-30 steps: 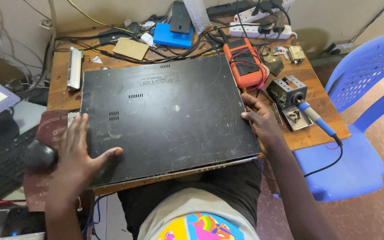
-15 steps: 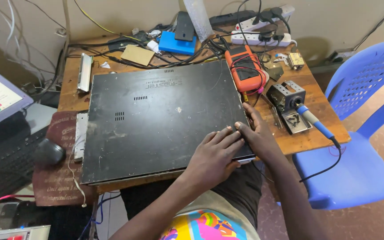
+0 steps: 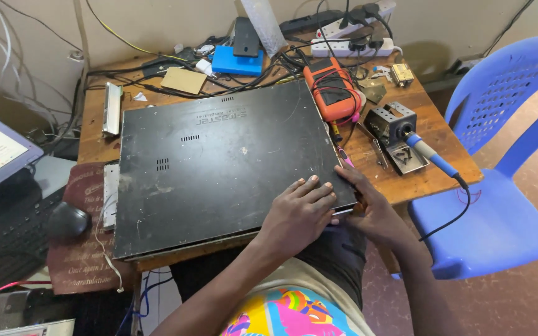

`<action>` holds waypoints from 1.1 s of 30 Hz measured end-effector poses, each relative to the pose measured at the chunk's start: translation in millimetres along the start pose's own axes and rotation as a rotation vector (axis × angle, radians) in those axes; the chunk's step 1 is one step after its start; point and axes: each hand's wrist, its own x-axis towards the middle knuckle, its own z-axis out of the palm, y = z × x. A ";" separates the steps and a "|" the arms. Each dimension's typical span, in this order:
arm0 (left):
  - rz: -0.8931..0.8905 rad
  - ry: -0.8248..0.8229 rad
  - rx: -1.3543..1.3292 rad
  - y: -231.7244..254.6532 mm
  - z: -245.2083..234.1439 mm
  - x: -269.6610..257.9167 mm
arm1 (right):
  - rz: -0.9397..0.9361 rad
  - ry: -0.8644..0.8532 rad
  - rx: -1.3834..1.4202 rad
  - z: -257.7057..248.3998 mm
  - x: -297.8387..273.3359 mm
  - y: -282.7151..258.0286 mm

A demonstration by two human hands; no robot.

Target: The person is repairing an electronic device, likely a DVD player, by manipulating internal wires and components. They close the device's metal casing, then reopen it to continue working on the circuit board using a screwdriver.

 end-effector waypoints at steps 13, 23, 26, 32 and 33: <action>0.285 0.089 0.256 -1.5 -5.4 5.9 | -0.081 0.420 -0.326 27.5 -22.3 53.1; 0.379 -0.009 0.248 -14.2 8.5 4.3 | 0.187 0.569 -0.434 34.6 -32.3 38.4; 0.372 0.003 0.265 -14.1 13.1 2.1 | 0.251 0.524 -0.349 30.6 -27.9 19.7; 0.299 -0.029 0.180 -2.2 2.1 18.6 | 0.281 0.313 -0.153 3.3 -29.5 -4.9; 0.302 -0.028 0.177 1.4 8.2 17.6 | 0.282 0.316 -0.154 0.9 -29.0 -8.5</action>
